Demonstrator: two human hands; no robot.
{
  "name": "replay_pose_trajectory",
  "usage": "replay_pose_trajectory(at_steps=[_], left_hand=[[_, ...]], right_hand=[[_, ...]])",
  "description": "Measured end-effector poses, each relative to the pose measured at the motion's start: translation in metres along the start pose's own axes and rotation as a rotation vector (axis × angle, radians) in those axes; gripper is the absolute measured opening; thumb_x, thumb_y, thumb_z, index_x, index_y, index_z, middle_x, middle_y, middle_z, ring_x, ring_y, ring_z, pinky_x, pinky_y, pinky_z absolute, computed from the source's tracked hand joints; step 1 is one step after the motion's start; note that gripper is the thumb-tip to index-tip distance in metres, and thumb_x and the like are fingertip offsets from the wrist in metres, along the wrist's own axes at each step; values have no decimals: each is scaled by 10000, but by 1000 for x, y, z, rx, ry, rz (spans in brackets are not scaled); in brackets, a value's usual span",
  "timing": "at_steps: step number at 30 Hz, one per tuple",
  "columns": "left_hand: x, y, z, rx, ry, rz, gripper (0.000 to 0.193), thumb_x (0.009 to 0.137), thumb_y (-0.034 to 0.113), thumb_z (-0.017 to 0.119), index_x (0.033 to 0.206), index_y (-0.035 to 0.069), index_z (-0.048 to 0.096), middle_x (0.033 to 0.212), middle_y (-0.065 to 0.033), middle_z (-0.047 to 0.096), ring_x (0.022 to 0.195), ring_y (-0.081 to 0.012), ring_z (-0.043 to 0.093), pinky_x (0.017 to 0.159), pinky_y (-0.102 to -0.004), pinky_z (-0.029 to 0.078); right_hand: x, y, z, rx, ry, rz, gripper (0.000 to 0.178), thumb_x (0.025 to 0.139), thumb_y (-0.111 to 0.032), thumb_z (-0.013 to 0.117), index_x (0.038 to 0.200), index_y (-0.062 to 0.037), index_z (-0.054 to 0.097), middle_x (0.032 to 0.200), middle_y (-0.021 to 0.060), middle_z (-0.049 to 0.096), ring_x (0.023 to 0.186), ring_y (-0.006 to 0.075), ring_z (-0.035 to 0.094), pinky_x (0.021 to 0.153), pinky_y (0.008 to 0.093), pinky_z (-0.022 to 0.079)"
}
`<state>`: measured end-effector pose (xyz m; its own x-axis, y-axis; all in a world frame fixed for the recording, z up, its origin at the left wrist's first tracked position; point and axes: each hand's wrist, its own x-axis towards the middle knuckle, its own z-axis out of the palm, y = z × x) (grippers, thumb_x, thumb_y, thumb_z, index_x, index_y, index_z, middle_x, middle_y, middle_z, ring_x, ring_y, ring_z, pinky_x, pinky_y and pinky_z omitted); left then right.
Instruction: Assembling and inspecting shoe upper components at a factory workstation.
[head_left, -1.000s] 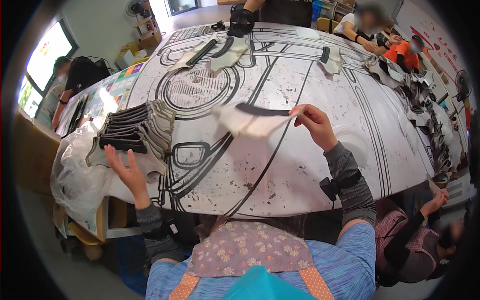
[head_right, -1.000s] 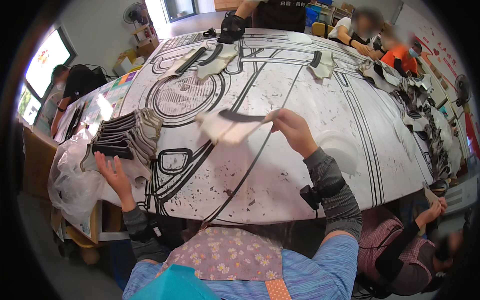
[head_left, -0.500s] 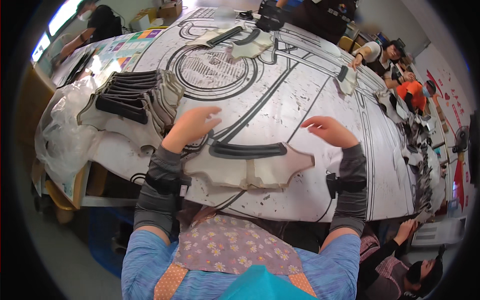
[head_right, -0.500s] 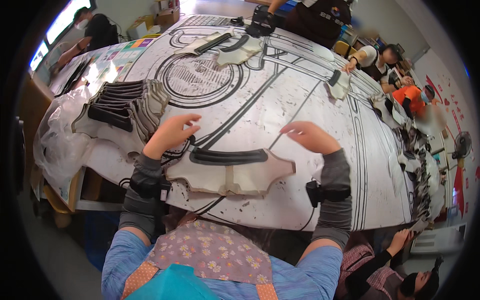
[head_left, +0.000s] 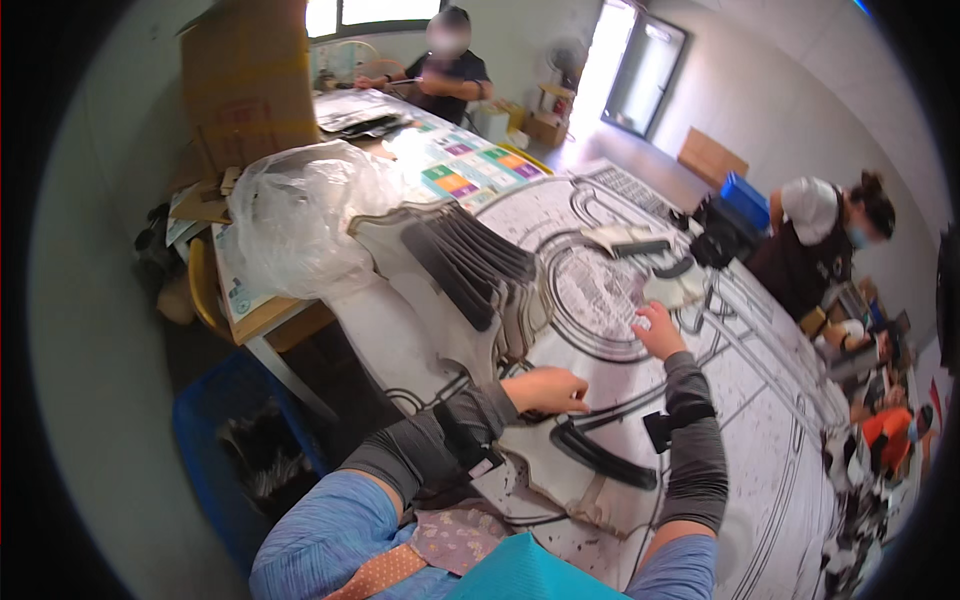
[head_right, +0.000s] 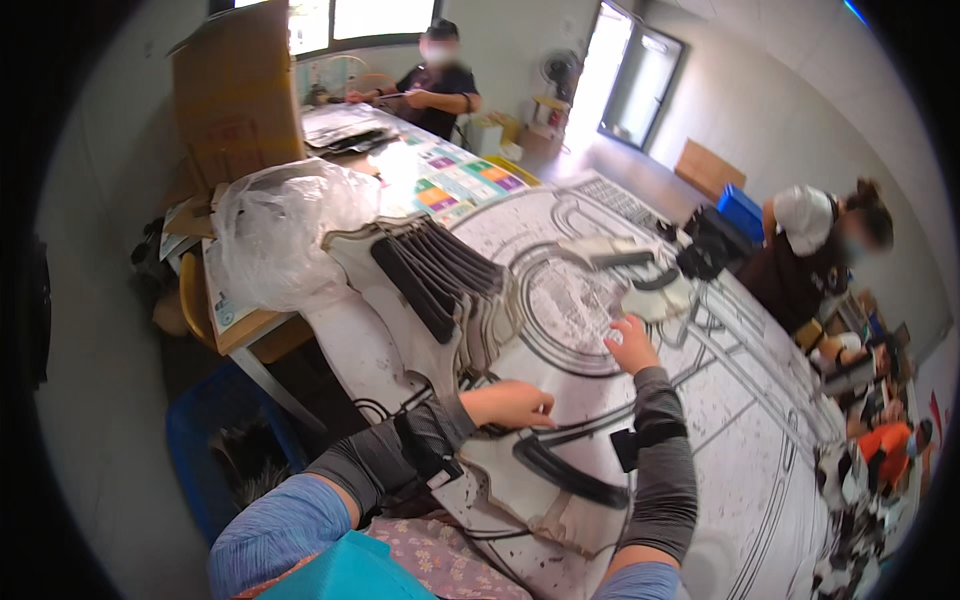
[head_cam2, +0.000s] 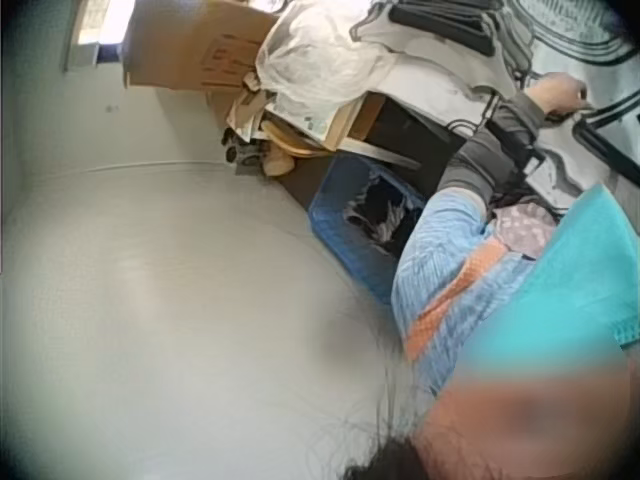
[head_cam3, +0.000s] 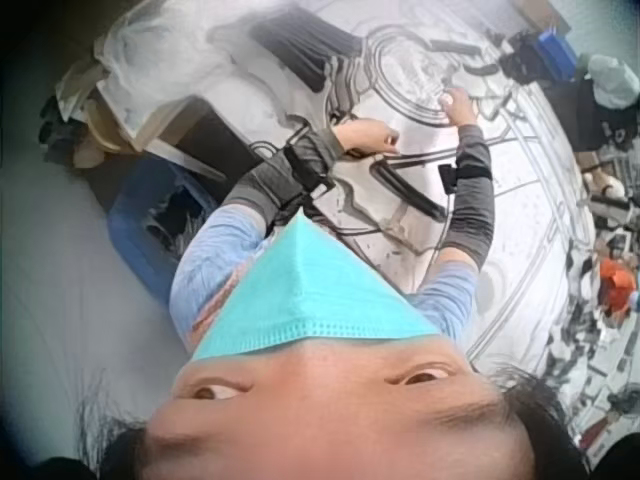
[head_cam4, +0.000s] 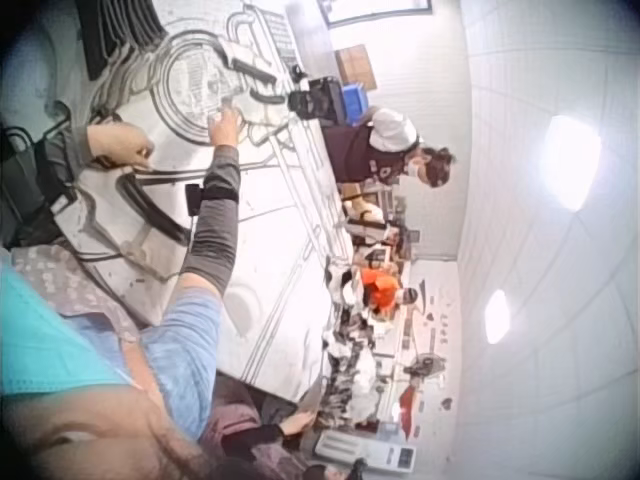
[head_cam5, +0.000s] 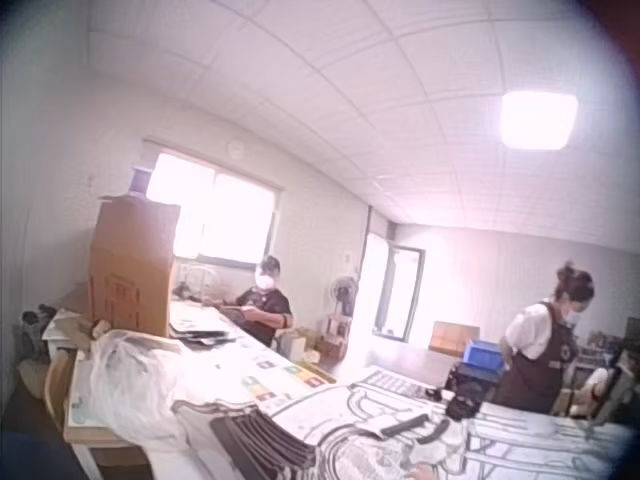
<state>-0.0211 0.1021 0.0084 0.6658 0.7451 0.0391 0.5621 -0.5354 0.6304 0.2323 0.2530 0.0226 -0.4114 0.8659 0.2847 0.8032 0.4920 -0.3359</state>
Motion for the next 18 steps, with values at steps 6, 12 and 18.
replay_pose_trajectory(at_steps=[6, 12, 18], left_hand=[[-10, -4, -3, -4, 10, -50, 390, 842, 457, 555, 877, 71, 596, 711, -148, 621, 738, -343, 606, 670, -432, 449], [-4, 0, -6, 46, -4, -43, 389, 826, 453, 572, 875, 68, 608, 745, -133, 646, 768, -320, 623, 688, -420, 466], [-1, -10, -5, 36, 19, -16, 366, 854, 436, 550, 915, 80, 606, 773, -144, 639, 760, -349, 608, 679, -424, 460]], right_hand=[[56, -13, 67, -84, -75, 361, 516, 800, -339, 619, 1216, -49, 522, 1417, 260, 266, 1290, 396, 312, 1056, 411, 295], [64, 20, 62, -131, 41, 338, 593, 865, -322, 517, 1298, 61, 383, 1430, 222, 268, 1269, 373, 354, 1027, 399, 337], [49, 21, 7, 50, 389, 238, 434, 899, -230, 479, 1192, 89, 491, 1322, 255, 417, 1226, 393, 388, 1045, 393, 298]])
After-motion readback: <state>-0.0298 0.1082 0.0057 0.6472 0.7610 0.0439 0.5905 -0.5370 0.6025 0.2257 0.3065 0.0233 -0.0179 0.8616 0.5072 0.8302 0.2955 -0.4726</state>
